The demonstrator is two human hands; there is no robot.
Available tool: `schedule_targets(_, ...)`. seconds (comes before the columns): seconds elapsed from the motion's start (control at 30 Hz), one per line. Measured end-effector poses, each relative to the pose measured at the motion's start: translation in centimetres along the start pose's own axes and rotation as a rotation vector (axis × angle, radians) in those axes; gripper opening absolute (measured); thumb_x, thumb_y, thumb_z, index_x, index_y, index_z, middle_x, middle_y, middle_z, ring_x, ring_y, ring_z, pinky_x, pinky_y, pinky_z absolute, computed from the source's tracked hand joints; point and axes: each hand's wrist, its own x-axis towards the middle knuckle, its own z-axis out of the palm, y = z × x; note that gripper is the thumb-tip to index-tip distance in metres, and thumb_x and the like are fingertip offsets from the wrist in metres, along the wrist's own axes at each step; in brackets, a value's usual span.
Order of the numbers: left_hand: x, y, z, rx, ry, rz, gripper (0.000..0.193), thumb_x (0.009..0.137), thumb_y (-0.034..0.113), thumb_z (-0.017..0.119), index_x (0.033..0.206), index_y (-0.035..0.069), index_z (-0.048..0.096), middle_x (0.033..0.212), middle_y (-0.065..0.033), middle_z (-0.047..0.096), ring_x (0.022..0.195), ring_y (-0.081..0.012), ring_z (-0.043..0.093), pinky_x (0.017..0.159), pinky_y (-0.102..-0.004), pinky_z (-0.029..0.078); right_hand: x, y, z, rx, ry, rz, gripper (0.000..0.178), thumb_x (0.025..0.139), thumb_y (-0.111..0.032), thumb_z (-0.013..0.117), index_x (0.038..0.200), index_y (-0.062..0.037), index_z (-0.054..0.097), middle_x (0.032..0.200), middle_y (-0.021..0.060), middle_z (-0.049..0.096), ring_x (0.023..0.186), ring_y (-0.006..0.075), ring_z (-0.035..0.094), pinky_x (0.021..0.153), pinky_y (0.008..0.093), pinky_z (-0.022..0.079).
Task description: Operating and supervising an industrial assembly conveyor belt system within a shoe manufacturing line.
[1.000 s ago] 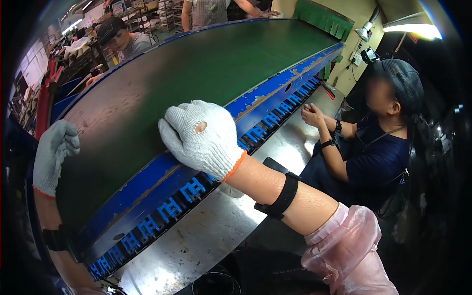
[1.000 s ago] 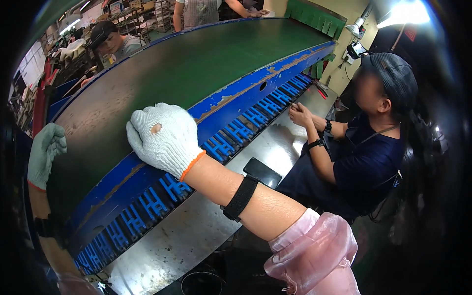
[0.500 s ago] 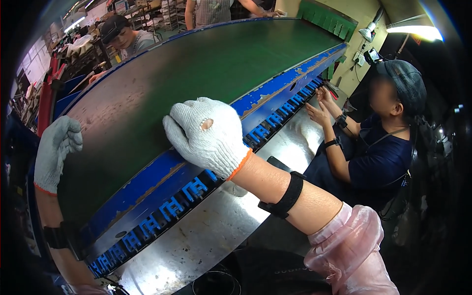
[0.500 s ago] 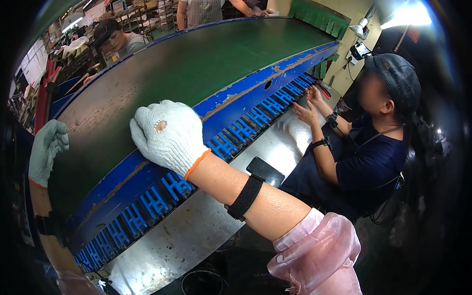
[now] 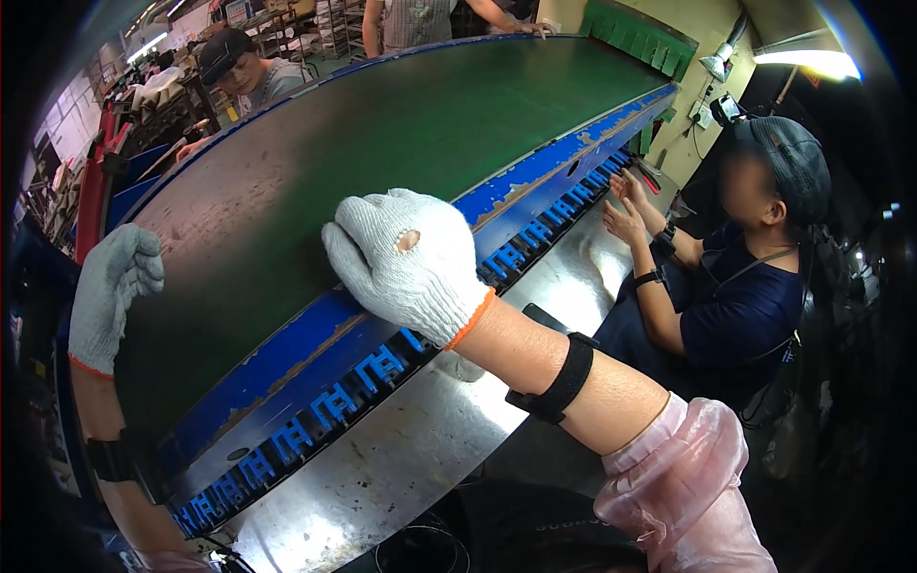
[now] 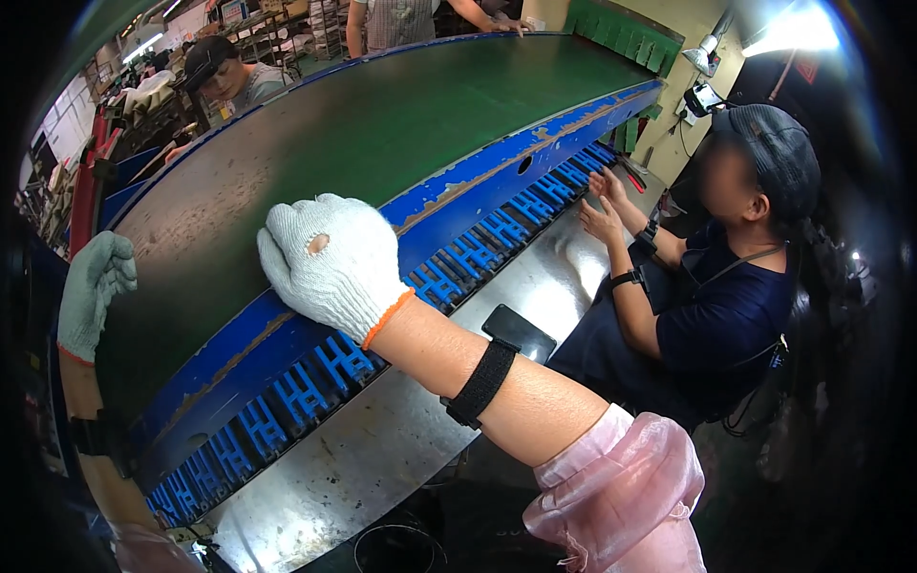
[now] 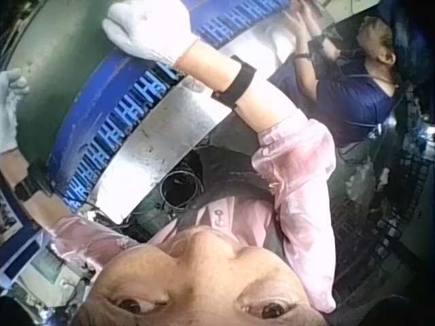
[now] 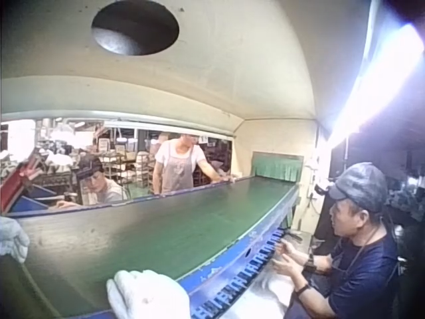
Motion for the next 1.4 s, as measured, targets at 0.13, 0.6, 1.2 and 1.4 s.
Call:
schedule_targets(0.13,0.0,-0.28,-0.37,0.003,0.004,-0.007,0.029,0.1,0.033,0.047,0.091,0.008,0.058,0.072,-0.0002,0.058,0.063,-0.008,0.057,0.059,-0.0205,0.047,0.1,-0.21,0.24,0.004,-0.033,0.008,0.026,0.088,-0.027,0.055,0.074,-0.0057,0.06,0.066,0.016,0.061,0.067,0.0341,0.063,0.06,0.044,0.05)
schedule_targets(0.6,-0.05,-0.07,-0.29,0.005,-0.018,0.009,0.031,0.099,0.033,0.048,0.092,0.005,0.059,0.074,-0.002,0.059,0.064,-0.0097,0.056,0.061,-0.0225,0.046,0.13,-0.34,-0.12,0.008,-0.048,0.039,0.024,0.085,-0.023,0.055,0.071,-0.005,0.062,0.067,0.0141,0.063,0.068,0.032,0.064,0.065,0.0434,0.052)
schedule_targets(1.2,0.21,-0.22,-0.37,0.012,-0.002,-0.008,0.033,0.1,0.034,0.047,0.091,0.004,0.059,0.074,-0.0022,0.059,0.063,-0.0097,0.056,0.06,-0.0221,0.045,0.17,0.15,0.15,0.027,-0.077,0.054,0.02,0.081,-0.022,0.056,0.072,-0.0045,0.062,0.069,0.0139,0.064,0.07,0.032,0.064,0.066,0.0441,0.052)
schedule_targets(1.4,0.17,-0.02,-0.24,0.006,0.004,-0.006,0.033,0.1,0.033,0.046,0.091,0.004,0.059,0.073,-0.0021,0.059,0.062,-0.0095,0.056,0.06,-0.0214,0.047,0.11,0.44,0.19,0.029,-0.066,0.034,0.018,0.08,-0.021,0.056,0.073,-0.0051,0.061,0.07,0.0139,0.063,0.07,0.0325,0.063,0.065,0.0441,0.051)
